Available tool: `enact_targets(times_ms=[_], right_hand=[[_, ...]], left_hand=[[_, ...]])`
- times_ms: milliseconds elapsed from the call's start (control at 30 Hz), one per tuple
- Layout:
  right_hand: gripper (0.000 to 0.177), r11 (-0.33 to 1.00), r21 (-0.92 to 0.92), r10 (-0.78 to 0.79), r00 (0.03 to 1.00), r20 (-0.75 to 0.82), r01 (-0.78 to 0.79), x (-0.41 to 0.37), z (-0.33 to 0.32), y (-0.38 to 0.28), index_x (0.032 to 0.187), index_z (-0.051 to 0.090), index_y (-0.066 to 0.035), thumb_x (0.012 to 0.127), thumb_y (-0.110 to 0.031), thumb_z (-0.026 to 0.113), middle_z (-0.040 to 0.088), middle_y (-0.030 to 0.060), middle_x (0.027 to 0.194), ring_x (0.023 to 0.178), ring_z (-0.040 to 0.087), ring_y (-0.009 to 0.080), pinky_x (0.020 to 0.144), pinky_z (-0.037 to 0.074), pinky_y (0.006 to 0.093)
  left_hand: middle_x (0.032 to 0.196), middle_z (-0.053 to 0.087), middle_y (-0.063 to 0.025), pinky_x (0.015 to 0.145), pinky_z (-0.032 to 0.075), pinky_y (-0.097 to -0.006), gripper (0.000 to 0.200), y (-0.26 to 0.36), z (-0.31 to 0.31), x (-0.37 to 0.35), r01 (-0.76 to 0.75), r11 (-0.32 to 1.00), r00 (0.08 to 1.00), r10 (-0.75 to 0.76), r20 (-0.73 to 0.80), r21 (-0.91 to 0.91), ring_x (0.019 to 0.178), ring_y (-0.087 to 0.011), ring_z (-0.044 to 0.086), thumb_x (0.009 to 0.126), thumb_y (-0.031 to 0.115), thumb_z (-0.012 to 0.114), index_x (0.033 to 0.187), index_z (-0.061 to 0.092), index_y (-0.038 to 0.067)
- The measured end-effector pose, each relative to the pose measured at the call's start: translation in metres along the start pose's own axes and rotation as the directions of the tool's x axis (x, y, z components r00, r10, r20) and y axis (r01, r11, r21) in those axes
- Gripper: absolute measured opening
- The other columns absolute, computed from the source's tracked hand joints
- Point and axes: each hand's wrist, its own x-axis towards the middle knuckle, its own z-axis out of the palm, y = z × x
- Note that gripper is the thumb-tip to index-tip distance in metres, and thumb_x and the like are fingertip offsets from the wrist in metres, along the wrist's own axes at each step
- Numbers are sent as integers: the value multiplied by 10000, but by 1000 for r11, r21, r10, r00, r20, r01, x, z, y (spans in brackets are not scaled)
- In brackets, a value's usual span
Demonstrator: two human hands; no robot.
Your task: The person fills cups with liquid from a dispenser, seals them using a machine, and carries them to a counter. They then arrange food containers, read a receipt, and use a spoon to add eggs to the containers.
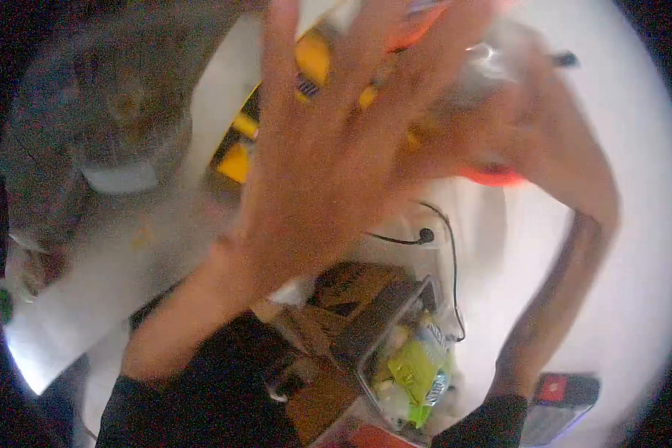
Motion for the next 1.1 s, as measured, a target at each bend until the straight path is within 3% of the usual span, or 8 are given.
enact_targets(times_ms=[67,200,267,300,333,500,667,1100], right_hand=[[806,989,144,4,984,178,-30,12,-22,-2,1462,476,-19,774,-136,877,562,131,1402,1212,601,218,1033,501,365],[645,936,274,106,920,376,-220,44,-99,38,1436,513,-7,863,-137,779,654,99,1272,1159,625,186,1006,502,326],[597,942,314,114,993,31,-118,83,-118,83,1379,571,-5,875,-249,776,681,125,1231,1137,648,216,991,517,346],[658,985,94,157,980,-121,-146,106,-111,101,1362,584,-9,832,-328,809,676,145,1247,1143,653,232,984,524,362],[724,969,-123,173,946,-275,-213,128,-97,116,1345,597,-14,789,-407,843,671,164,1263,1148,657,248,977,531,378],[980,872,-447,241,970,37,-200,184,0,158,1297,519,8,590,-548,908,630,258,1186,1045,646,421,903,557,461],[912,872,-426,221,970,-101,-243,168,10,145,1118,480,43,534,-526,889,643,273,1085,986,653,436,846,565,470],[872,932,-201,356,860,366,-301,206,-24,182,1052,571,109,494,-479,890,684,273,967,919,690,351,783,555,417]], left_hand=[[1347,565,-97,1153,327,-611,332,2,-1,56,-337,930,932,307,193,150,1405,-313,425,902,303,589,1196,592,147],[1178,581,-112,1155,350,-523,417,-7,11,96,-525,813,821,405,402,252,1207,-286,542,872,254,619,1259,579,106],[1188,584,-130,1153,352,-527,442,-3,3,111,-585,759,771,412,485,284,1196,-307,548,876,256,615,1277,565,77],[1193,586,-139,1152,353,-530,456,0,1,113,-613,734,742,409,531,292,1190,-318,551,877,257,613,1286,558,63],[1229,573,-143,1161,345,-530,482,4,1,116,-628,722,717,394,575,289,1218,-331,537,882,246,601,1322,541,60],[1317,539,-181,1185,326,-525,529,17,1,123,-671,684,630,323,706,286,1265,-377,509,897,222,567,1382,502,19],[1305,554,-192,1154,369,-497,524,19,4,122,-682,673,617,322,718,285,1247,-376,520,895,226,564,1367,507,6],[1304,564,-180,1100,415,-459,494,24,-2,128,-690,662,608,311,730,293,1218,-352,535,886,218,568,1310,532,-31]])
